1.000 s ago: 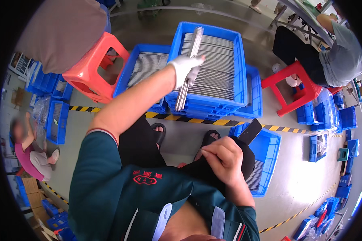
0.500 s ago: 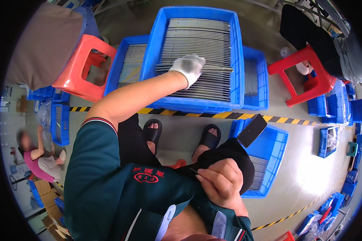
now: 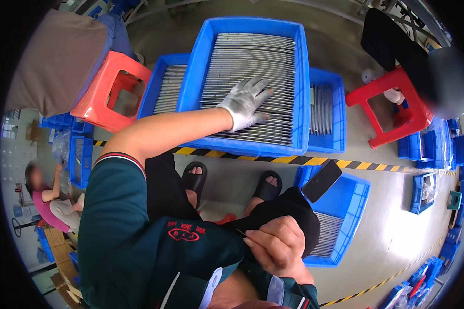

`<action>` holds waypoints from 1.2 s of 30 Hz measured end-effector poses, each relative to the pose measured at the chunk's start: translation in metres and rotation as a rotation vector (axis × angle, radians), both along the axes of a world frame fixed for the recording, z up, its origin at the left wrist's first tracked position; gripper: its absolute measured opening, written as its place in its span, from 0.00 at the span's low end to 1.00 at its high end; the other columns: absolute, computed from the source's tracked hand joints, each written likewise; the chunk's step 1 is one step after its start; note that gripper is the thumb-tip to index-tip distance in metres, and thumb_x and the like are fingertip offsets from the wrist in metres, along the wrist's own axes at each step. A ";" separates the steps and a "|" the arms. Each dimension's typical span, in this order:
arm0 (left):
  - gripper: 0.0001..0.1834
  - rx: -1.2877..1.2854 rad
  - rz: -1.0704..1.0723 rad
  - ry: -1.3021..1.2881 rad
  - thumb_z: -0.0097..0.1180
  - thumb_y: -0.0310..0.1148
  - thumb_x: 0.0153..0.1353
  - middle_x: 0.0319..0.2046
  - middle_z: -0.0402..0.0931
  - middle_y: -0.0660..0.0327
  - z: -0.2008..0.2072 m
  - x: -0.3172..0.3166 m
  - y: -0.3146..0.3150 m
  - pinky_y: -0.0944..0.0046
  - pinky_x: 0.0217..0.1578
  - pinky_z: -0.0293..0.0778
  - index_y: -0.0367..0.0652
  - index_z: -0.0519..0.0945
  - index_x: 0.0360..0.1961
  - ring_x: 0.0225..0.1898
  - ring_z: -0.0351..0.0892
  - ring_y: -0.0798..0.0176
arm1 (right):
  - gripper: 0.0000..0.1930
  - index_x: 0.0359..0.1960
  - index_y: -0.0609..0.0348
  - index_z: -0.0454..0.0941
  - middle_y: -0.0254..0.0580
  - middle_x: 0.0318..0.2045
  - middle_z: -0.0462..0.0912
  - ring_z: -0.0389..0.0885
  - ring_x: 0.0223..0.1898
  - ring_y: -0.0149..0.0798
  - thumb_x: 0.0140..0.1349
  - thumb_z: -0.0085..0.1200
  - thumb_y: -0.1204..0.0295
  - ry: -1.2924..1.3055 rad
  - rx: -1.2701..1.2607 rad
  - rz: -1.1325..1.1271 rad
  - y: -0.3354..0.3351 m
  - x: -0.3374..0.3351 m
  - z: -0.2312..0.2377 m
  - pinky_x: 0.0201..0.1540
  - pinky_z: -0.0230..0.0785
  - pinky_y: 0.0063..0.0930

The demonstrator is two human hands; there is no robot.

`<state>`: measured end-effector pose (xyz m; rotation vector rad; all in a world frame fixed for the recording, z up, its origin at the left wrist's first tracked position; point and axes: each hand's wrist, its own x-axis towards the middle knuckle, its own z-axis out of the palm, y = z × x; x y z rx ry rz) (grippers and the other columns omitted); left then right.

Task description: The person sorts and organizes small metal tubes from a blue bin into bundles by hand.

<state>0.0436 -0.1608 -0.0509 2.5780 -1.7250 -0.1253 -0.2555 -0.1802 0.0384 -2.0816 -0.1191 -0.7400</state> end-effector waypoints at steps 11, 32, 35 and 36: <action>0.31 0.161 0.203 -0.036 0.41 0.52 0.66 0.71 0.44 0.54 0.007 0.015 0.016 0.44 0.69 0.42 0.58 0.56 0.69 0.73 0.38 0.49 | 0.14 0.32 0.58 0.81 0.35 0.25 0.74 0.72 0.25 0.36 0.39 0.67 0.76 -0.004 -0.010 0.016 -0.003 -0.002 0.001 0.25 0.63 0.28; 0.39 -0.552 0.633 1.057 0.41 0.59 0.66 0.68 0.54 0.49 0.054 0.059 0.052 0.58 0.66 0.51 0.39 0.58 0.67 0.69 0.53 0.52 | 0.15 0.32 0.59 0.80 0.36 0.26 0.75 0.74 0.25 0.38 0.39 0.67 0.79 -0.053 -0.026 0.025 0.007 -0.013 0.002 0.26 0.65 0.30; 0.46 -0.585 0.778 1.378 0.41 0.66 0.62 0.68 0.50 0.47 0.086 0.060 0.091 0.51 0.65 0.51 0.41 0.50 0.70 0.69 0.50 0.48 | 0.14 0.32 0.59 0.80 0.36 0.26 0.75 0.73 0.25 0.38 0.39 0.66 0.80 -0.083 -0.009 0.042 0.008 -0.014 -0.001 0.26 0.65 0.30; 0.42 -0.614 0.881 1.374 0.42 0.65 0.62 0.62 0.61 0.50 0.086 0.059 0.100 0.53 0.59 0.61 0.43 0.58 0.66 0.61 0.62 0.50 | 0.14 0.32 0.59 0.80 0.36 0.26 0.75 0.73 0.25 0.38 0.39 0.66 0.80 -0.093 -0.005 0.054 0.008 -0.014 -0.001 0.26 0.65 0.30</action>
